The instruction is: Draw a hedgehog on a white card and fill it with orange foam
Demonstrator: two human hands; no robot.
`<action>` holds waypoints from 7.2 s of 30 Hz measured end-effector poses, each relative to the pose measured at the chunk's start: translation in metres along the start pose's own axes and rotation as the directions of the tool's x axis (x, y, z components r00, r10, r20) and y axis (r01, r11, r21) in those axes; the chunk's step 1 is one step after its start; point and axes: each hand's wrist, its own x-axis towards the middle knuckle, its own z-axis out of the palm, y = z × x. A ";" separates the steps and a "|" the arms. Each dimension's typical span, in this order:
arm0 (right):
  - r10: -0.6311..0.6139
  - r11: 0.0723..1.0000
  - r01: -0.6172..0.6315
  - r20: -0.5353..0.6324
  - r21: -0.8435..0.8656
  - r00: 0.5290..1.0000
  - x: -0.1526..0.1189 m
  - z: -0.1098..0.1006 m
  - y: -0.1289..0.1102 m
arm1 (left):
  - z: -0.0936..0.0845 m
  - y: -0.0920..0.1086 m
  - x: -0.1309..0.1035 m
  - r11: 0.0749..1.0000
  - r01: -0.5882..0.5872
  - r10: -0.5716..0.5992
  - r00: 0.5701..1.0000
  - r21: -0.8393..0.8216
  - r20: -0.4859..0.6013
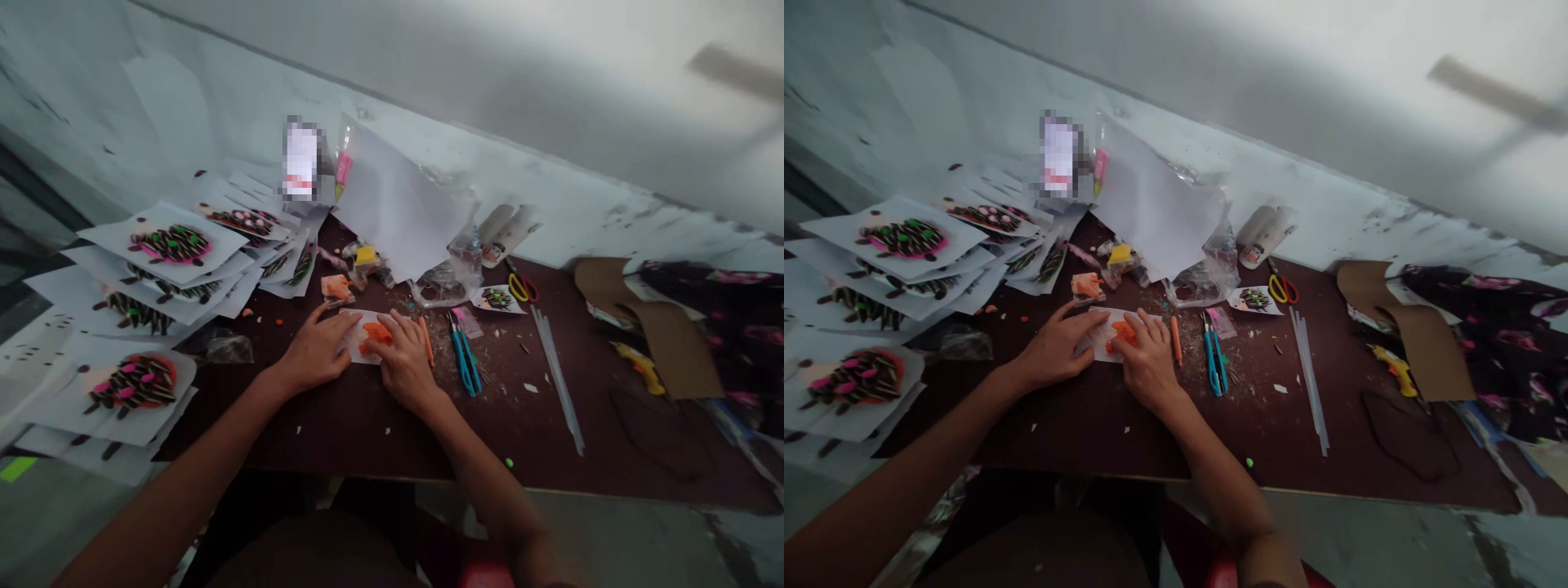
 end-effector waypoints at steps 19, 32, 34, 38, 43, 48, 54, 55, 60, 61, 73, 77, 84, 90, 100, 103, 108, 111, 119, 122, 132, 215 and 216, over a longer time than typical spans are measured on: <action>-0.147 0.987 0.152 0.083 -0.049 0.986 -0.001 -0.002 0.002 | 0.001 -0.002 0.000 1.000 0.012 -0.012 1.000 -0.013 -0.007; -0.088 0.995 0.090 0.036 -0.051 0.995 -0.002 0.004 0.006 | -0.001 -0.001 0.000 1.000 0.014 -0.014 1.000 -0.007 0.016; -0.074 0.997 0.074 0.031 -0.016 0.997 -0.002 0.002 0.006 | -0.001 -0.001 0.000 1.000 0.013 -0.013 1.000 -0.010 0.016; -0.044 0.999 0.044 -0.015 -0.006 0.999 -0.002 -0.001 0.006 | -0.001 -0.002 0.000 1.000 0.009 -0.008 1.000 -0.020 0.019; -0.053 0.997 0.055 0.041 -0.046 0.998 -0.003 0.001 0.006 | -0.001 -0.002 0.000 0.999 0.017 -0.016 0.999 -0.032 0.030; -0.049 0.997 0.054 0.075 -0.062 0.996 -0.003 0.003 0.005 | -0.001 -0.002 -0.001 0.999 0.005 -0.005 1.000 -0.035 0.007; -0.034 0.998 0.038 0.078 -0.043 0.996 -0.002 0.002 0.003 | 0.000 0.000 0.000 1.000 -0.022 0.022 1.000 -0.010 -0.005; -0.027 0.999 0.029 0.067 -0.032 0.997 -0.002 0.001 0.003 | 0.000 0.000 0.000 1.000 -0.021 0.021 1.000 -0.007 -0.002; -0.099 0.995 0.098 0.031 0.028 0.995 -0.002 -0.004 0.004 | 0.001 -0.001 0.000 1.000 -0.012 0.012 1.000 0.000 -0.011; -0.129 0.991 0.128 0.045 0.030 0.991 -0.002 -0.004 0.004 | 0.001 -0.001 0.000 1.000 -0.012 0.012 1.000 0.001 -0.014; -0.188 0.977 0.194 0.067 -0.093 0.980 -0.002 0.002 0.010 | 0.000 -0.002 0.000 0.999 -0.040 0.040 0.999 0.011 -0.029; -0.137 0.984 0.145 0.083 -0.104 0.987 -0.002 0.002 0.009 | 0.001 -0.003 0.000 0.999 -0.030 0.030 0.999 0.017 -0.022; -0.065 0.997 0.070 0.110 -0.044 0.992 -0.001 0.003 0.005 | 0.001 -0.002 0.001 0.999 -0.046 0.046 0.999 0.030 -0.023; -0.011 0.999 0.009 0.062 0.040 0.998 -0.002 -0.001 0.005 | 0.000 -0.003 0.000 0.999 -0.038 0.039 0.999 0.032 -0.023; -0.037 0.998 0.042 0.105 -0.046 0.994 0.000 0.000 0.003 | 0.000 -0.002 0.000 0.999 -0.039 0.040 0.999 0.029 -0.029; -0.004 0.998 0.007 0.056 -0.057 0.998 -0.002 -0.004 0.007 | 0.000 -0.002 0.000 0.999 -0.035 0.036 0.999 0.033 -0.035; -0.041 0.991 0.046 0.043 -0.127 0.998 -0.007 -0.008 0.010 | 0.001 -0.002 0.000 0.998 -0.031 0.032 0.999 0.049 -0.024; -0.074 0.983 0.086 0.080 -0.165 0.994 -0.009 -0.005 0.007 | 0.001 -0.002 0.000 0.999 -0.028 0.029 0.999 0.046 -0.021; -0.035 0.983 0.054 0.110 -0.176 0.993 -0.018 -0.003 0.009 | 0.001 -0.002 -0.001 1.000 -0.022 0.022 1.000 0.019 -0.018; -0.023 0.985 0.035 0.074 -0.169 0.997 -0.023 -0.004 0.012 | 0.002 -0.003 0.000 1.000 -0.025 0.025 0.999 0.019 -0.022; 0.038 0.982 -0.028 0.049 -0.186 0.998 -0.024 -0.003 0.012 | 0.002 -0.003 -0.001 1.000 -0.012 0.012 1.000 0.028 -0.005; 0.448 0.886 -0.420 0.125 -0.199 0.885 -0.017 -0.027 -0.007 | 0.005 0.006 0.026 0.993 -0.075 0.088 0.986 -0.091 0.144; 0.447 0.888 -0.420 0.135 -0.188 0.884 -0.016 -0.026 -0.008 | 0.005 0.006 0.026 0.993 -0.075 0.087 0.986 -0.091 0.142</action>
